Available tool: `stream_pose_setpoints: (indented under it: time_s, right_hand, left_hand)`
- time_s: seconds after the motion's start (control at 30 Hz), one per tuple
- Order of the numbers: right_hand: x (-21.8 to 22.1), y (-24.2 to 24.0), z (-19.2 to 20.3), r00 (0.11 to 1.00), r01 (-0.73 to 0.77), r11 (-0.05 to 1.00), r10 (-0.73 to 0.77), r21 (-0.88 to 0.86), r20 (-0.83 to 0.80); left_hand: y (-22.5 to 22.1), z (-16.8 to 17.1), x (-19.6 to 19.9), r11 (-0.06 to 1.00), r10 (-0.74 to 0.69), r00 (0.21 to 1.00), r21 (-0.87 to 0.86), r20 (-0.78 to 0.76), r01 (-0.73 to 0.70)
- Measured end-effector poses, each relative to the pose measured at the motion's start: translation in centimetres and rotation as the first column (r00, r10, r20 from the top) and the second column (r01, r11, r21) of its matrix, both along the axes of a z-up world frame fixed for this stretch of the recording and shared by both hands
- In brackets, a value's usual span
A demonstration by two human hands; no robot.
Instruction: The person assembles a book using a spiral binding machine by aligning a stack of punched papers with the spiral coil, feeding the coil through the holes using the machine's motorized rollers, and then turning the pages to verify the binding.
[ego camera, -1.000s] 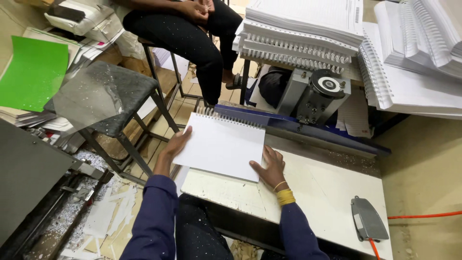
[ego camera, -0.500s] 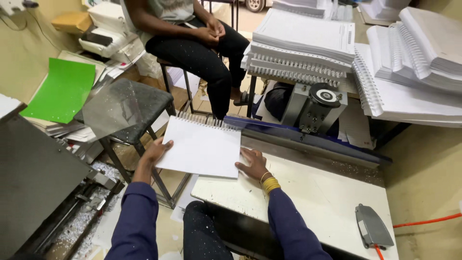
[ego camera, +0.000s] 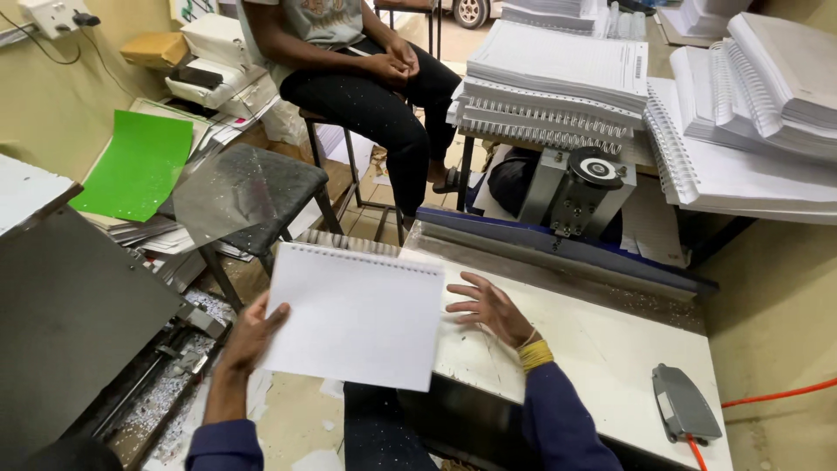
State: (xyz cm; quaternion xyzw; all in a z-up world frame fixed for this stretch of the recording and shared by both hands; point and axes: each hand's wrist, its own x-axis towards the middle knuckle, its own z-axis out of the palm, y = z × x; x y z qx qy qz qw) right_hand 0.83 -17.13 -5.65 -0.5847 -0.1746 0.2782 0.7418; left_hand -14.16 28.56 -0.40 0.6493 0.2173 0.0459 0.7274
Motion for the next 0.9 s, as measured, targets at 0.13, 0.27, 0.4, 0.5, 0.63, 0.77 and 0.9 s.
stream_pose_setpoints:
  time_s: [0.13, 0.27, 0.4, 0.5, 0.63, 0.77, 0.9]
  right_hand:
    - [0.3, -4.9, 1.3, 0.989, 0.146, 0.982, -0.142, -0.116, 0.045]
    - [-1.5, -12.7, 3.6, 0.901, 0.379, 0.881, -0.28, -0.285, 0.333]
    - [-4.4, -17.9, 3.1, 0.909, 0.387, 0.746, -0.21, -0.541, 0.361]
    - [-4.8, -19.5, 0.8, 0.854, 0.509, 0.627, -0.28, -0.59, 0.439]
    - [-4.9, -20.7, -0.8, 0.833, 0.539, 0.491, -0.191, -0.685, 0.519]
    - [-4.9, -20.1, -0.8, 0.837, 0.529, 0.428, -0.124, -0.733, 0.532]
    - [-5.9, -20.6, -1.3, 0.83, 0.55, 0.418, -0.185, -0.723, 0.525]
  left_hand:
    - [-6.4, -2.9, 0.9, 0.981, -0.195, 0.981, -0.004, 0.017, 0.195]
    - [-13.5, -8.2, 3.5, 0.92, -0.392, 0.92, 0.028, 0.031, 0.391]
    - [-20.7, -9.8, 4.7, 0.849, -0.514, 0.855, 0.097, -0.073, 0.519]
    - [-24.5, -7.2, 6.6, 0.59, -0.642, 0.716, 0.421, -0.274, 0.689]
    - [-29.3, -3.6, 9.5, 0.007, -0.493, 0.86, 0.988, -0.131, 0.155]
    - [-33.0, -1.5, 14.2, -0.176, -0.665, 0.676, 0.947, -0.317, 0.27]
    - [-32.5, -2.6, 15.1, -0.062, -0.67, 0.664, 0.916, -0.333, 0.397]
